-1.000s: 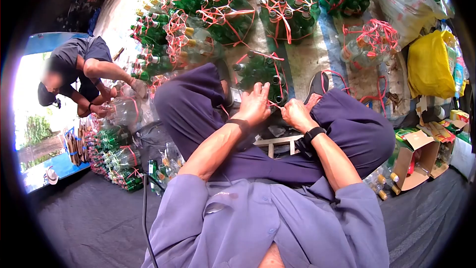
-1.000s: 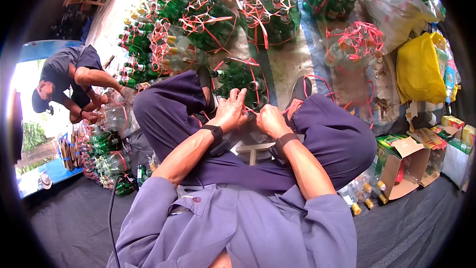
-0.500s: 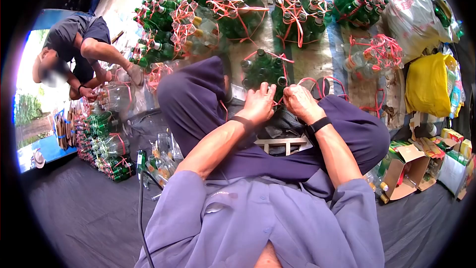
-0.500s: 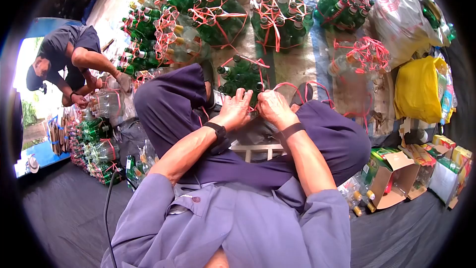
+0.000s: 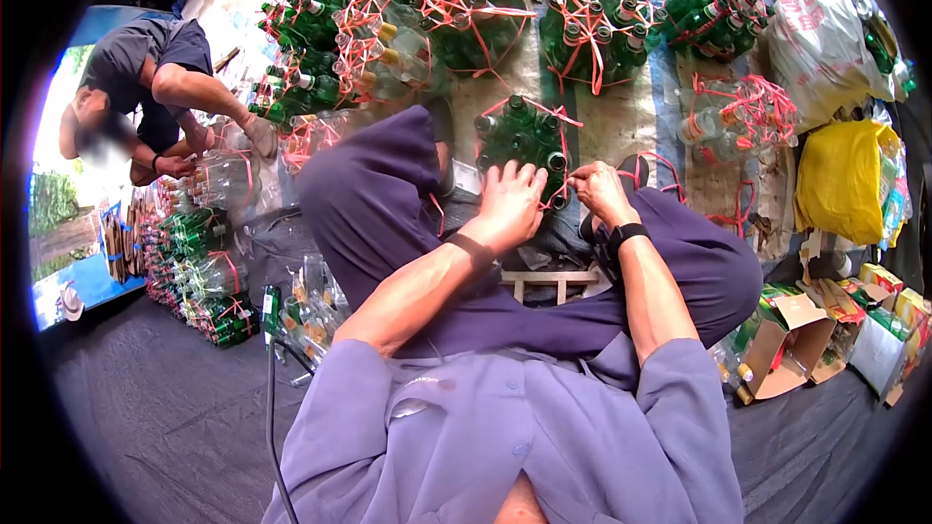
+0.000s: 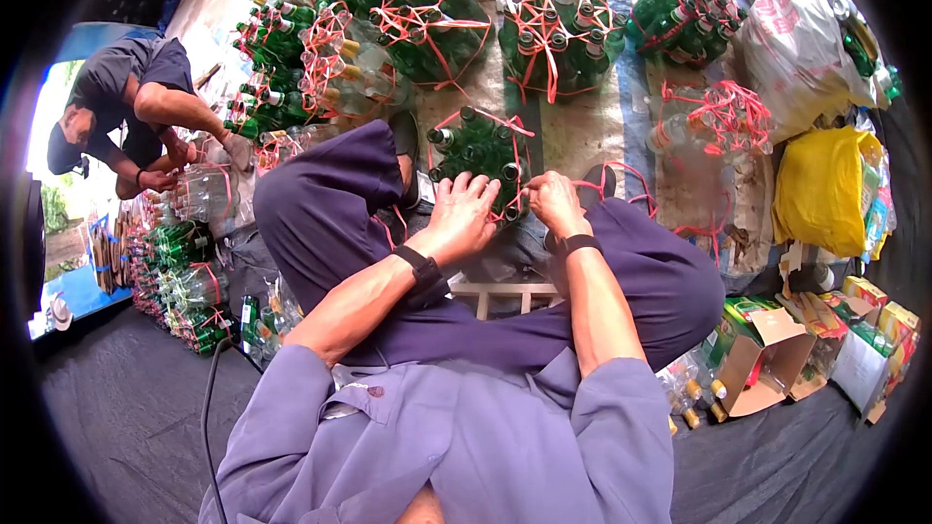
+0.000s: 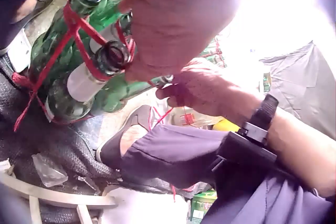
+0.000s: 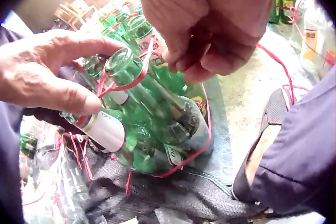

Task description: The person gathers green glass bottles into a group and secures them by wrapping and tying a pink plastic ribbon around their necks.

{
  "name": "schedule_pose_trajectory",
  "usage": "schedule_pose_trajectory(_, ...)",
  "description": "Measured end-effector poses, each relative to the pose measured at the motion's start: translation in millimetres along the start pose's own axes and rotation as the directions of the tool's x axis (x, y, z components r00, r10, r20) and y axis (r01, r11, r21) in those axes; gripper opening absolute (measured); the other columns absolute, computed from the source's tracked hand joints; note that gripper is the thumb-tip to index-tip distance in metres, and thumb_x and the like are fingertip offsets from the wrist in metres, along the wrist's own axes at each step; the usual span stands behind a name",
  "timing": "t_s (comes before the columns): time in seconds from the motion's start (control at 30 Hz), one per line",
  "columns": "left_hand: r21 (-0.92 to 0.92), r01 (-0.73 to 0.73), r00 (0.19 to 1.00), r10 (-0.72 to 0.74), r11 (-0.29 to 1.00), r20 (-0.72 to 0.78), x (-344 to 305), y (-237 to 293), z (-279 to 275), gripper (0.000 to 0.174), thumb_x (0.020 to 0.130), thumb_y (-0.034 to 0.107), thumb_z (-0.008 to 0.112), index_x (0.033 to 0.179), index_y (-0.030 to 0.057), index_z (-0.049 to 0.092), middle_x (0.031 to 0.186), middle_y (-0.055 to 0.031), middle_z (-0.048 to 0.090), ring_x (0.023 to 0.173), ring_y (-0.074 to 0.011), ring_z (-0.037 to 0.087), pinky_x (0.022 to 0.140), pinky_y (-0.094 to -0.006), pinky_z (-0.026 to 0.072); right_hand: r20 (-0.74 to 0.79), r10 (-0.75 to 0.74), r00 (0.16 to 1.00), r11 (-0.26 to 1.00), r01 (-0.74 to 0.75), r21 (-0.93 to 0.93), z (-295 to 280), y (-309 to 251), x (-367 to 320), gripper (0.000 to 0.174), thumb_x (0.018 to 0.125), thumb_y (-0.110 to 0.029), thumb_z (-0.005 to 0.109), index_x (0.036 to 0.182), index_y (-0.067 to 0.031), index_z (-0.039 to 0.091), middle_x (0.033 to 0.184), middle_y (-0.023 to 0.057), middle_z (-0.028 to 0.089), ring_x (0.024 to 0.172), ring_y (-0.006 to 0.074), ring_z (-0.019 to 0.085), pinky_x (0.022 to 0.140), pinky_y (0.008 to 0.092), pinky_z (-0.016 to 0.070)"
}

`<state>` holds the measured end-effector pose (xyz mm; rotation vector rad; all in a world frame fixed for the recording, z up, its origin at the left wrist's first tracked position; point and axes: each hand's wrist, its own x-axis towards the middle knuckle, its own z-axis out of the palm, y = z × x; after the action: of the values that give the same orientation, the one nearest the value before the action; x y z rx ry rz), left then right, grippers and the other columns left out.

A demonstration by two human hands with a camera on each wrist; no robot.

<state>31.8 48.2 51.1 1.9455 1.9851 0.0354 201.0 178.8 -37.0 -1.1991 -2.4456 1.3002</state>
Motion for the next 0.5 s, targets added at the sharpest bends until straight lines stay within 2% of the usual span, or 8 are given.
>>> schedule_pose_trajectory(0.03,0.073,-0.048,0.996,0.053,0.996,-0.067,1,2,-3,0.064,0.077,0.027,0.072,0.134,0.0041,0.054,0.135,-0.0173,0.053,0.125,-0.0337,0.048,0.1,-0.049,0.0355,0.073,0.093,0.993,0.995,-0.095,0.018,-1,-2,3,0.017,0.084,-0.019,0.071,0.089,-0.0042,0.079,0.081,0.0217,0.071,0.078,0.0358,0.071,0.072,0.0431,0.0554)
schedule_pose_trajectory(0.07,0.074,-0.046,0.997,0.05,0.996,-0.066,2,4,-6,0.064,0.077,0.027,0.072,0.134,0.0041,0.054,0.135,-0.0173,0.053,0.125,-0.0337,0.048,0.1,-0.049,0.0355,0.075,0.091,0.993,0.995,-0.093,0.02,-1,-4,3,0.017,0.084,-0.019,0.071,0.089,-0.0042,0.079,0.081,0.0217,0.071,0.078,0.0358,0.071,0.072,0.0431,0.0554)
schedule_pose_trajectory(0.13,-0.099,-0.11,0.989,0.098,0.989,-0.113,5,7,-10,0.048,0.077,0.027,0.072,0.119,0.0061,0.064,0.128,-0.0131,0.059,0.126,-0.0326,0.049,0.102,-0.0476,0.0336,0.17,0.322,0.931,0.898,-0.357,0.256,-1,-6,6,0.02,0.084,-0.022,0.074,0.088,-0.0029,0.078,0.073,0.0167,0.071,0.069,0.0267,0.071,0.067,0.0383,0.0548)
schedule_pose_trajectory(0.17,-0.165,-0.152,0.971,0.116,0.975,-0.21,7,7,-4,0.034,0.077,0.027,0.072,0.104,0.0071,0.067,0.117,-0.0116,0.064,0.121,-0.0317,0.052,0.099,-0.047,0.0351,0.178,0.331,0.927,0.886,-0.37,0.278,-1,-5,7,0.023,0.083,-0.025,0.077,0.083,-0.0022,0.078,0.066,0.0124,0.069,0.063,0.0199,0.068,0.063,0.0353,0.0529)
schedule_pose_trajectory(0.2,-0.164,-0.151,0.971,0.115,0.975,-0.21,9,6,-2,0.034,0.077,0.027,0.072,0.104,0.0071,0.067,0.117,-0.0116,0.064,0.121,-0.0317,0.052,0.099,-0.047,0.0351,0.179,0.33,0.927,0.887,-0.37,0.278,1,-3,9,0.023,0.083,-0.025,0.077,0.083,-0.0022,0.078,0.066,0.0124,0.069,0.063,0.0199,0.068,0.063,0.0353,0.0529)
schedule_pose_trajectory(0.27,-0.335,-0.095,0.993,0.064,0.938,-0.103,13,5,-2,0.028,0.076,0.024,0.071,0.097,0.0073,0.066,0.105,-0.0119,0.067,0.114,-0.0309,0.055,0.095,-0.0464,0.0359,0.229,0.371,0.9,0.869,-0.423,0.257,11,9,16,0.023,0.082,-0.025,0.078,0.078,-0.0026,0.076,0.063,0.0125,0.067,0.061,0.0204,0.067,0.061,0.0362,0.0519)
schedule_pose_trajectory(0.3,-0.347,-0.131,0.981,0.07,0.929,-0.183,15,2,2,0.022,0.076,0.022,0.068,0.092,0.0069,0.065,0.096,-0.0125,0.067,0.108,-0.031,0.057,0.092,-0.047,0.0365,0.242,0.394,0.887,0.853,-0.451,0.264,17,15,17,0.027,0.079,-0.029,0.078,0.074,-0.0031,0.075,0.062,0.0134,0.067,0.062,0.0235,0.068,0.063,0.0379,0.0525)
schedule_pose_trajectory(0.5,-0.393,-0.087,0.995,0.058,0.915,-0.085,21,-5,11,0.018,0.076,0.02,0.063,0.085,0.0061,0.067,0.09,-0.0104,0.068,0.105,-0.03,0.058,0.092,-0.0475,0.0366,0.166,0.433,0.886,0.883,-0.453,0.118,19,9,20,0.032,0.074,-0.036,0.076,0.075,-0.0039,0.075,0.072,0.0174,0.07,0.075,0.0333,0.071,0.074,0.0427,0.0545)
